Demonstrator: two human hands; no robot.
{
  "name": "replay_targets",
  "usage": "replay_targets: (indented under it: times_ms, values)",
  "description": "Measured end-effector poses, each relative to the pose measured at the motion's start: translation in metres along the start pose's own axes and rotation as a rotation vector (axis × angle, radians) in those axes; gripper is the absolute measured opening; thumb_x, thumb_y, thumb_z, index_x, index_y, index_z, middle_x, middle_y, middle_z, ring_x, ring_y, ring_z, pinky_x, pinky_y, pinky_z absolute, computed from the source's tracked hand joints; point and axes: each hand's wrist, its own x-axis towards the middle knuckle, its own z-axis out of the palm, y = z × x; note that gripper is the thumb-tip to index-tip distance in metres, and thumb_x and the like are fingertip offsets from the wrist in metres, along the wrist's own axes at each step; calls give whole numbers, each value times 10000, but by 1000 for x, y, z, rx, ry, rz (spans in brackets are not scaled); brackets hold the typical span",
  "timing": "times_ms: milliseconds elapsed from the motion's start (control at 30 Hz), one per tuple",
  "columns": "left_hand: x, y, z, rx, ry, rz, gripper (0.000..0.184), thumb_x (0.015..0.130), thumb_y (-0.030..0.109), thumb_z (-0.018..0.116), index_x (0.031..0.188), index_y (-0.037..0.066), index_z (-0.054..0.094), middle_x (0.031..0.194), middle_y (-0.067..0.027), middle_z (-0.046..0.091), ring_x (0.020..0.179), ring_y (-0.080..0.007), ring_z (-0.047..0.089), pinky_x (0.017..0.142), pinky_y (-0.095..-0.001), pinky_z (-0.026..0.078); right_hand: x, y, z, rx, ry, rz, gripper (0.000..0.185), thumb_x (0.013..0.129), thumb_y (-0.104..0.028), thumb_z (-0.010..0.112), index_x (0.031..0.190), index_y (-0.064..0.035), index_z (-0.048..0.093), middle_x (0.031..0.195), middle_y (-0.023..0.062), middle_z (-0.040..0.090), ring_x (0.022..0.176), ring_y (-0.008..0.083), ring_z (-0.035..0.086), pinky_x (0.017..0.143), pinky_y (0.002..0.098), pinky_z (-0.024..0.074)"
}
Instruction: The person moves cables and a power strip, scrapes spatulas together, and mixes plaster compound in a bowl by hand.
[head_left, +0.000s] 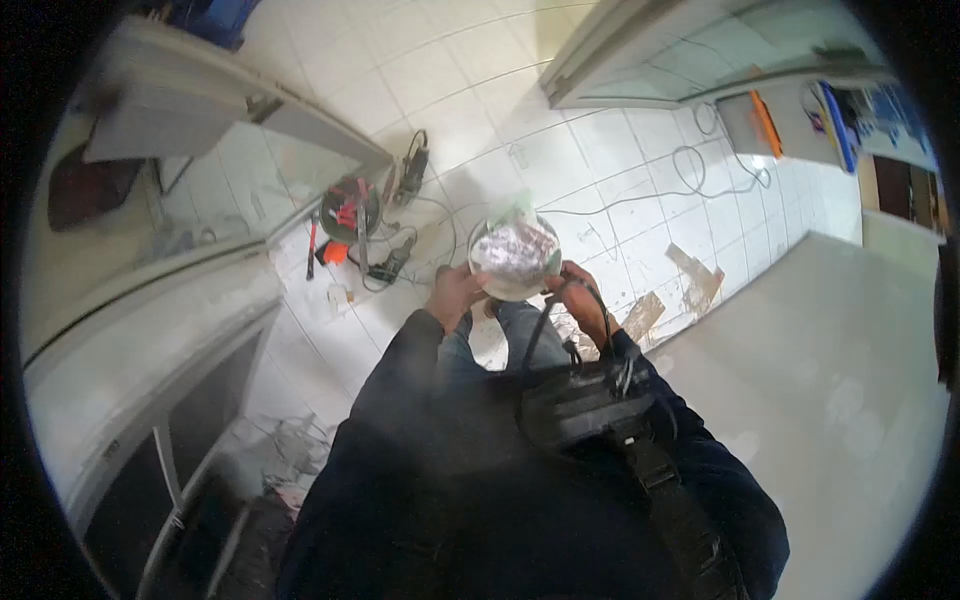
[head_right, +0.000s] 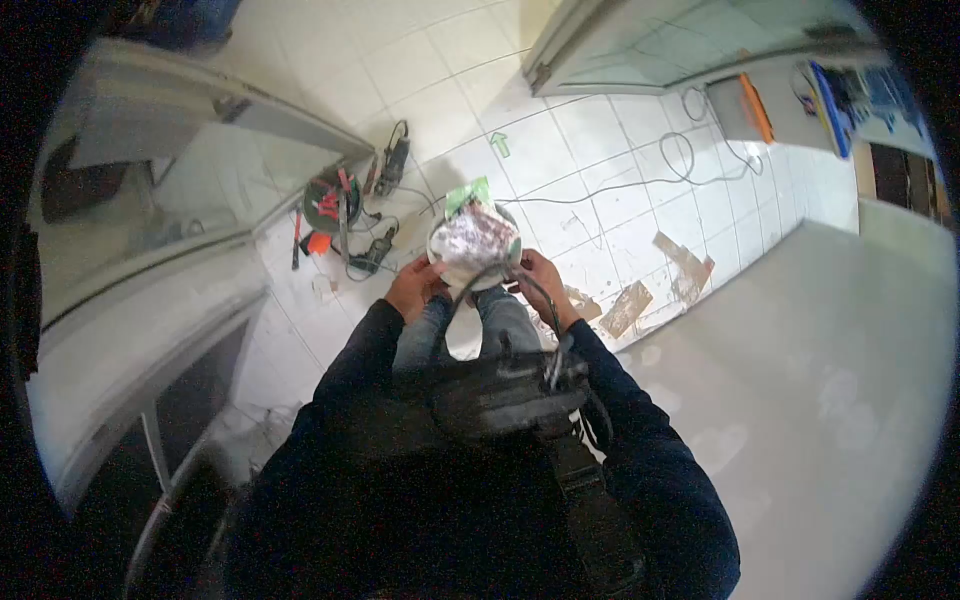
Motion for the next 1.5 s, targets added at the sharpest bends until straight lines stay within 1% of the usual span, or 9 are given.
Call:
replay_targets:
  times_ms: [233, 367, 533, 700, 833, 867, 933, 1167, 1500]
  values:
    - [15, 85, 79, 79, -178, 79, 513, 907, 242, 662, 1314, -27, 505, 1243, -124, 611, 1126, -238, 605, 1016, -374, 454, -76, -95, -46, -24, 323, -243, 483, 911, -295, 678, 1285, -14, 557, 944, 67, 668, 759, 109, 580, 649, 250, 472]
    - [43, 107, 171, 288, -220, 20, 555, 962, 358, 551, 1329, -51, 476, 1266, -156, 598, 1171, -253, 578, 1037, -413, 438, -87, -105, -129, 91, 513, -387, 435, 912, -272, 662, 1279, -55, 578, 994, 49, 675, 838, 118, 610, 703, 260, 506]
    - [119, 83, 294, 257, -352, -128, 583, 974, 504, 401, 1394, 103, 442, 1337, -107, 557, 1185, -264, 540, 934, -409, 425, -97, -109, -230, 385, 488, -418, 410, 967, -260, 562, 1303, -28, 548, 1118, 82, 651, 958, 166, 620, 786, 309, 528]
    - [180, 36, 441, 337, -520, -238, 599, 942, 507, 465, 1364, 82, 436, 1268, -100, 586, 1161, -254, 526, 920, -434, 408, -125, -83, -318, 867, 321, -565, 538, 975, -337, 512, 1401, -17, 444, 1364, 130, 520, 1188, 280, 534, 963, 434, 481]
    - [253, 11, 517, 553, -578, -243, 365, 963, 418, 554, 1168, 116, 560, 1075, -96, 640, 1082, -262, 590, 923, -434, 426, -128, -66, -386, 1134, 415, -730, 520, 978, -367, 506, 1371, -29, 468, 1303, 117, 551, 1159, 275, 544, 991, 471, 455]
    - [242, 13, 552, 578, -555, -236, 485, 929, 368, 629, 1237, 29, 469, 1083, -87, 590, 1067, -278, 592, 935, -436, 442, -127, -62, -400, 907, 539, -780, 488, 985, -366, 493, 1346, -38, 492, 1279, 105, 565, 1138, 264, 556, 992, 475, 454]
    - [234, 70, 470, 633, -763, -261, 491, 949, 366, 611, 1258, 12, 467, 1156, -109, 566, 1088, -267, 578, 952, -405, 438, -80, -74, -308, 1052, 490, -877, 409, 1004, -353, 463, 1277, -63, 553, 1227, 87, 609, 1101, 235, 586, 984, 480, 461]
    - [255, 99, 485, 710, -870, -370, 485, 946, 390, 616, 1269, 43, 517, 1265, -111, 576, 1089, -217, 582, 944, -355, 443, -62, -92, -273, 1395, 416, -1082, 352, 990, -277, 477, 1256, -59, 552, 1223, 89, 604, 1154, 262, 559, 1007, 501, 449]
    - [335, 64, 552, 687, -1260, -575, 529, 970, 468, 545, 1236, 11, 536, 1100, -115, 644, 971, -207, 624, 898, -342, 496, -9, -133, -305, 1256, 1025, -1407, 376, 1021, -308, 407, 1266, -53, 534, 1199, 96, 637, 1097, 241, 592, 982, 410, 434]
